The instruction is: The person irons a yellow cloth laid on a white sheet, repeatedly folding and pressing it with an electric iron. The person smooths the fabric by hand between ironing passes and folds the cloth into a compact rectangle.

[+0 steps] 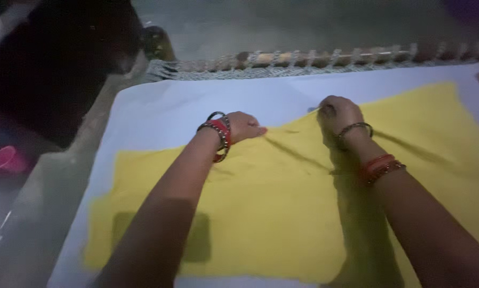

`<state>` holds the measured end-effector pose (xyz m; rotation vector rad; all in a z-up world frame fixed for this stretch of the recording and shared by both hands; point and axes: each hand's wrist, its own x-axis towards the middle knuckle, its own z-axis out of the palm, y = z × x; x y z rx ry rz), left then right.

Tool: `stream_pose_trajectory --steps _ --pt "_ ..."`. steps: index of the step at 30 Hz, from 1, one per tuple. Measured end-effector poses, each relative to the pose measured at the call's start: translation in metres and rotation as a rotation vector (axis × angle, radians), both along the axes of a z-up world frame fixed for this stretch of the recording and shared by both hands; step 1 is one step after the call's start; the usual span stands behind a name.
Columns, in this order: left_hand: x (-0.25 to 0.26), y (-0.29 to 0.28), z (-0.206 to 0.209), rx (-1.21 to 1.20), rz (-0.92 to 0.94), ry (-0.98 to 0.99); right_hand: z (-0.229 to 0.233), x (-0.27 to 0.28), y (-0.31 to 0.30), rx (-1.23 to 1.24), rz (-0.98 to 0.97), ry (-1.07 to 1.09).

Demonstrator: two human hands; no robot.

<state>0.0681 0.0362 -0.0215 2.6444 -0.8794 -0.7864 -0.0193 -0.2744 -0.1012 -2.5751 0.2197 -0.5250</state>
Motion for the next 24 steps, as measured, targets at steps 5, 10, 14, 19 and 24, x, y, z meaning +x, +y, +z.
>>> stream_pose_trajectory --steps 5,10,14,19,24 --pt "-0.022 0.086 0.04 0.238 0.116 -0.136 0.009 -0.002 0.005 -0.053 -0.073 0.047" --pt "-0.099 0.164 0.062 0.377 0.054 -0.286 0.013 -0.021 -0.001 -0.151 0.029 -0.081" --pt "-0.142 0.196 0.054 0.26 0.176 -0.191 0.011 -0.042 -0.001 -0.239 -0.023 0.012" --pt "-0.15 0.209 0.048 0.103 0.563 -0.266 0.003 -0.078 -0.005 -0.145 -0.003 -0.188" --pt "-0.142 0.23 0.048 0.139 0.524 -0.345 -0.002 -0.094 -0.017 -0.09 -0.09 -0.37"
